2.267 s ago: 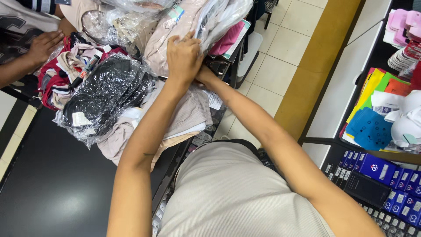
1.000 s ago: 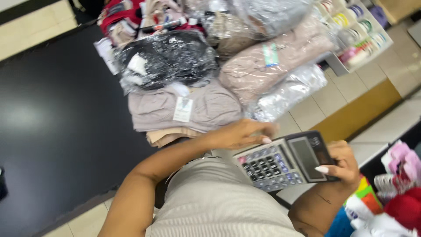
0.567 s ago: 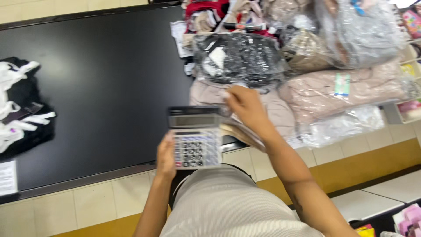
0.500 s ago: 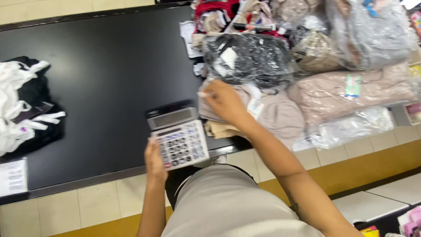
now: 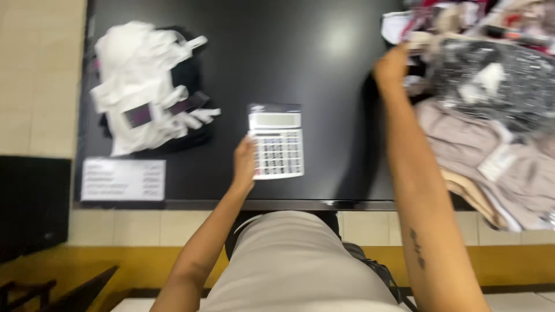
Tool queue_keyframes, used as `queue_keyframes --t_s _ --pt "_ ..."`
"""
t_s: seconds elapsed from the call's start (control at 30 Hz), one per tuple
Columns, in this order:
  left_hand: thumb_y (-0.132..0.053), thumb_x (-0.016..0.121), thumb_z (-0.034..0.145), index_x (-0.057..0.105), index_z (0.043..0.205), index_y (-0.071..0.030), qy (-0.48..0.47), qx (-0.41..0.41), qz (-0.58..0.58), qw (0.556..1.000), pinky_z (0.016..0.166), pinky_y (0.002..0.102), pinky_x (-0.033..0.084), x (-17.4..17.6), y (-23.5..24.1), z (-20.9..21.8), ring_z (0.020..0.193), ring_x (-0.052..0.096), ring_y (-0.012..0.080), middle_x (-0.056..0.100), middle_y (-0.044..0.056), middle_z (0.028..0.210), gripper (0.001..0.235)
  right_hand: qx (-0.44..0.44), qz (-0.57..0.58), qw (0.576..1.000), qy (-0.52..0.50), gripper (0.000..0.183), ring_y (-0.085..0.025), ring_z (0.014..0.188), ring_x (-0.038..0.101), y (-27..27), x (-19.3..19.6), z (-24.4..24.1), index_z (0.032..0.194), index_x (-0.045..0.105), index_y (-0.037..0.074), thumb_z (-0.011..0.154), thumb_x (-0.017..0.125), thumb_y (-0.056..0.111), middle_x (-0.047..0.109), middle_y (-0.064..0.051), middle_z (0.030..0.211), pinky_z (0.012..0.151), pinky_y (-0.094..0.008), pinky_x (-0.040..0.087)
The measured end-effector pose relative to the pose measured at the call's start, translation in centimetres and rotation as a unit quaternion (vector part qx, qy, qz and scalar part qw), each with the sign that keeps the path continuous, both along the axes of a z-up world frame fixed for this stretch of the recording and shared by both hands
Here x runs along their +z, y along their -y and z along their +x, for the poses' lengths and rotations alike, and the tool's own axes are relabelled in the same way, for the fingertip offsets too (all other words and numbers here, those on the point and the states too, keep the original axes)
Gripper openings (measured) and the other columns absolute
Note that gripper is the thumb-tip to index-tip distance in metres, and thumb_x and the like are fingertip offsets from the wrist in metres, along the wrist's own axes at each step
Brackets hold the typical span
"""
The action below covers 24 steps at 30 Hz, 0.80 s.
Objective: The person holds a receipt to check items, enters numbers into a calculator on a counter, and then picks up and labels bras with a marker.
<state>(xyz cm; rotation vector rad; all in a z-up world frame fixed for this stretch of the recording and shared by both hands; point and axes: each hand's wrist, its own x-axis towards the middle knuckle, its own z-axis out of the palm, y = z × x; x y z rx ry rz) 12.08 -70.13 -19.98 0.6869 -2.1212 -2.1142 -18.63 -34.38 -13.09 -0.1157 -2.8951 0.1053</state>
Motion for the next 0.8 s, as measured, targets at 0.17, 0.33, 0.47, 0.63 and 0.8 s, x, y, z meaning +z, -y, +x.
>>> queue_keyframes --t_s 0.17,0.33,0.47,0.63,0.8 --pt "-0.064 0.053 0.109 0.071 0.107 -0.012 0.057 -0.169 -0.135 0.975 0.076 0.037 0.047 2.2 3.0 -1.6 0.082 0.065 0.0158 0.073 0.002 0.087 0.055 0.264 -0.237 0.914 -0.198 0.008 -0.037 0.103 0.072 3.3 3.2 7.0 0.104 0.077 -0.002 0.106 0.07 0.001 0.077 -0.02 0.109 0.095 -0.047 0.054" --pt "-0.036 0.066 0.11 0.079 0.109 -0.004 -0.039 -0.312 -0.3 0.9 0.082 0.052 0.053 7.3 6.0 -3.5 0.091 0.08 0.0432 0.084 0.019 0.099 0.035 0.284 -0.431 0.831 -0.207 0.024 -0.029 0.098 0.07 8.7 8.4 18.1 0.09 0.063 0.003 0.1 0.069 -0.018 0.073 -0.018 0.1 0.097 -0.04 0.055" --pt "-0.023 0.075 0.111 0.078 0.135 -0.009 -0.156 -0.269 -0.16 0.937 0.103 0.046 0.062 16.6 5.2 -3.1 0.116 0.078 0.0328 0.083 0.013 0.12 0.027 0.322 -0.522 0.757 -0.226 0.032 -0.038 0.09 0.072 12.1 13.7 24.8 0.09 0.065 -0.009 0.092 0.097 -0.011 0.067 -0.027 0.097 0.088 -0.042 0.061" --pt "-0.017 0.081 0.107 0.065 0.152 -0.004 -0.156 -0.38 0.163 0.897 0.111 0.038 0.063 24.6 4.1 -1.1 0.119 0.083 0.0238 0.086 0.017 0.124 0.05 0.274 -0.541 0.751 -0.259 0.03 -0.038 0.1 0.072 14.9 19.0 30.1 0.099 0.057 -0.012 0.101 0.087 -0.013 0.063 -0.034 0.111 0.091 -0.038 0.063" --pt "-0.031 0.073 0.108 0.061 0.151 0.005 -0.182 -0.393 0.178 0.884 0.103 0.041 0.075 27.4 4.2 0.5 0.122 0.082 0.0284 0.082 0.021 0.132 0.057 0.193 -0.411 0.814 -0.361 0.011 -0.034 0.123 0.075 16.4 21.3 33.1 0.108 0.072 -0.001 0.111 0.082 -0.005 0.059 -0.029 0.158 0.094 -0.036 0.066"
